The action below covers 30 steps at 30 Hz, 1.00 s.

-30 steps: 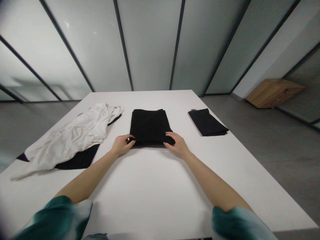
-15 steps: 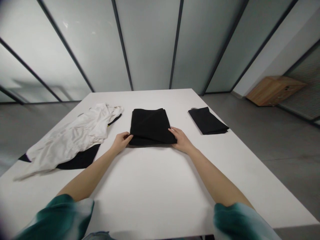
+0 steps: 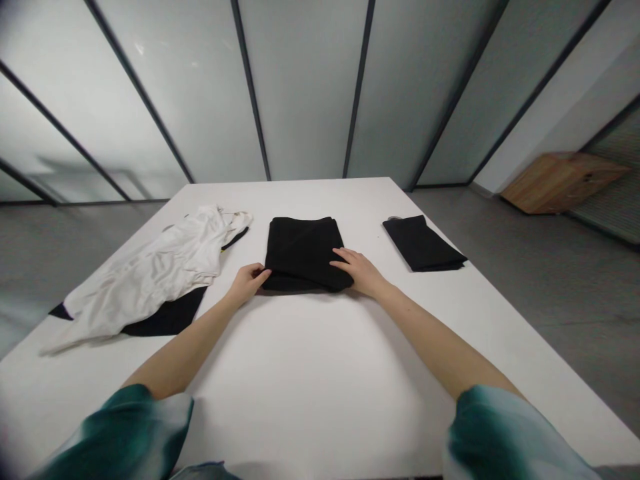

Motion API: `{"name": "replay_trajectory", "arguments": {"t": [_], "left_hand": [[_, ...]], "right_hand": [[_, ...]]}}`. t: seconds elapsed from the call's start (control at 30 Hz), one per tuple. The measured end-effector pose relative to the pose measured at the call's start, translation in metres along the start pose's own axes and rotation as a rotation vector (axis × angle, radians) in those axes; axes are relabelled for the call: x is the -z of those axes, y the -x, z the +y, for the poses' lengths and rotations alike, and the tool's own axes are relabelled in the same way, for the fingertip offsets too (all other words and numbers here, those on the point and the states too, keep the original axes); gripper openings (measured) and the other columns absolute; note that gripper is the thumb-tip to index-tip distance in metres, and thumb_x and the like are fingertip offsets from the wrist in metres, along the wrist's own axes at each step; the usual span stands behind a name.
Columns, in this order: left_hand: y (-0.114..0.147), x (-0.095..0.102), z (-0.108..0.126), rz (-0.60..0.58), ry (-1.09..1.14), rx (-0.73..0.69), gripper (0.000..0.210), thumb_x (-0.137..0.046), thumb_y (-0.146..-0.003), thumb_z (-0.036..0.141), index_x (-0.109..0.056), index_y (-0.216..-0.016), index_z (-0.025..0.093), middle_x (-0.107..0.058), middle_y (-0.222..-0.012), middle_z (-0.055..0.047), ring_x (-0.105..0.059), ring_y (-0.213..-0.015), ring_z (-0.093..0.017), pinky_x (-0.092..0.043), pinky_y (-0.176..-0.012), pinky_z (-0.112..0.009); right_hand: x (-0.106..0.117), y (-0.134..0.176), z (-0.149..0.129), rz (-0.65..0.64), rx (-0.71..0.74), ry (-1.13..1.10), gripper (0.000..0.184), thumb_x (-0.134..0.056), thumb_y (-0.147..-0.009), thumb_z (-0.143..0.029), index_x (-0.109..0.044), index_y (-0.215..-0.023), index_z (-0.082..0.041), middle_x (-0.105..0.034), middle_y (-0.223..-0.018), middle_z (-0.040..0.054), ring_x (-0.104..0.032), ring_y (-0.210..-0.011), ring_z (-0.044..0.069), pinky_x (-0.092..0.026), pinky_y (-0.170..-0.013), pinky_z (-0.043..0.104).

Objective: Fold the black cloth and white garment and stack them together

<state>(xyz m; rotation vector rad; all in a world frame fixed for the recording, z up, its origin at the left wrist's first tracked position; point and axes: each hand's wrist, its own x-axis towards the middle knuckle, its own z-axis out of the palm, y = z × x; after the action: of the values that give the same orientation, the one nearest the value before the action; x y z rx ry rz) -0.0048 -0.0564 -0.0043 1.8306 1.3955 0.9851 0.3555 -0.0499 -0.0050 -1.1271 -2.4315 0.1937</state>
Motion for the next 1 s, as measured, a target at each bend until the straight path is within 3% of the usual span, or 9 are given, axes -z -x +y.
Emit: {"name": "replay_trajectory", "arguments": {"t": [0.1,0.2,0.3,0.43,0.57,0.7,0.8,0.9,1.0], "left_hand": [[0.002,0.003,0.003,0.021,-0.071,-0.029,0.039,-0.052,-0.083,0.053,-0.057,-0.065,0.018,-0.048,-0.057,0.003,-0.047,-0.058,-0.014,-0.037,-0.055,-0.026],[0.002,0.011,0.008,-0.072,-0.111,-0.086,0.042,-0.049,-0.086,0.055,-0.065,-0.077,0.017,-0.059,-0.065,-0.001,-0.056,-0.064,-0.017,-0.045,-0.064,-0.029],[0.002,0.022,0.011,-0.233,-0.197,-0.255,0.05,-0.063,-0.077,0.062,-0.071,-0.098,0.016,-0.07,-0.102,-0.01,-0.065,-0.095,-0.026,-0.051,-0.088,-0.039],[0.005,0.029,0.009,-0.366,-0.451,-0.357,0.091,-0.083,-0.057,0.06,-0.058,-0.134,0.018,-0.047,-0.149,-0.017,-0.045,-0.136,-0.036,-0.037,-0.113,-0.048],[0.004,0.022,0.007,-0.291,-0.649,-0.303,0.088,-0.074,-0.075,0.042,-0.037,-0.152,0.018,-0.031,-0.16,-0.018,-0.033,-0.145,-0.035,-0.033,-0.116,-0.049],[-0.013,0.011,0.008,-0.264,-0.725,-0.373,0.086,-0.072,-0.077,0.037,-0.035,-0.154,0.021,-0.031,-0.161,-0.017,-0.031,-0.147,-0.035,-0.035,-0.114,-0.05],[-0.026,0.009,0.005,-0.339,-0.761,-0.438,0.082,-0.071,-0.077,0.033,-0.039,-0.152,0.019,-0.036,-0.159,-0.017,-0.034,-0.145,-0.034,-0.035,-0.114,-0.048],[-0.029,0.011,0.001,-0.404,-0.774,-0.48,0.078,-0.066,-0.079,0.025,-0.039,-0.152,0.017,-0.033,-0.16,-0.017,-0.034,-0.146,-0.031,-0.034,-0.114,-0.044],[-0.024,0.015,-0.001,-0.416,-0.765,-0.505,0.077,-0.06,-0.077,0.013,-0.039,-0.152,0.018,-0.028,-0.163,-0.015,-0.029,-0.149,-0.028,-0.032,-0.116,-0.042]], "right_hand": [[-0.003,-0.009,0.0,0.087,0.01,-0.18,0.056,-0.067,-0.062,-0.011,-0.07,-0.117,-0.024,-0.062,-0.137,0.0101,-0.056,-0.128,0.033,-0.044,-0.105,0.051],[-0.009,-0.016,-0.006,0.233,-0.171,-0.367,0.044,-0.061,-0.068,-0.017,-0.072,-0.11,-0.022,-0.075,-0.112,0.007,-0.068,-0.106,0.029,-0.051,-0.095,0.045],[-0.015,-0.024,-0.016,0.372,-0.381,-0.472,0.031,-0.058,-0.068,-0.02,-0.074,-0.095,-0.018,-0.077,-0.094,0.0064,-0.071,-0.09,0.028,-0.054,-0.085,0.042],[-0.018,-0.032,-0.024,0.449,-0.595,-0.485,0.021,-0.055,-0.064,-0.02,-0.071,-0.077,-0.016,-0.076,-0.08,0.0075,-0.069,-0.084,0.03,-0.055,-0.079,0.041],[-0.019,-0.035,-0.023,0.429,-0.648,-0.472,0.017,-0.054,-0.063,-0.022,-0.069,-0.069,-0.017,-0.075,-0.074,0.0071,-0.068,-0.081,0.03,-0.055,-0.075,0.041],[-0.022,-0.028,-0.018,0.388,-0.602,-0.403,0.024,-0.053,-0.068,-0.023,-0.073,-0.08,-0.016,-0.076,-0.081,0.0085,-0.07,-0.085,0.031,-0.055,-0.077,0.041],[-0.018,-0.015,-0.009,0.301,-0.386,-0.277,0.04,-0.057,-0.07,-0.023,-0.073,-0.106,-0.017,-0.076,-0.105,0.0103,-0.069,-0.101,0.031,-0.053,-0.089,0.044],[-0.01,0.0,0.002,0.104,-0.111,-0.099,0.064,-0.067,-0.067,-0.02,-0.064,-0.13,-0.022,-0.06,-0.14,0.0126,-0.055,-0.129,0.033,-0.044,-0.105,0.049],[-0.007,0.008,0.008,-0.046,-0.003,0.007,0.072,-0.069,-0.068,-0.013,-0.058,-0.138,-0.025,-0.045,-0.153,0.013,-0.042,-0.141,0.033,-0.039,-0.11,0.053]]}}
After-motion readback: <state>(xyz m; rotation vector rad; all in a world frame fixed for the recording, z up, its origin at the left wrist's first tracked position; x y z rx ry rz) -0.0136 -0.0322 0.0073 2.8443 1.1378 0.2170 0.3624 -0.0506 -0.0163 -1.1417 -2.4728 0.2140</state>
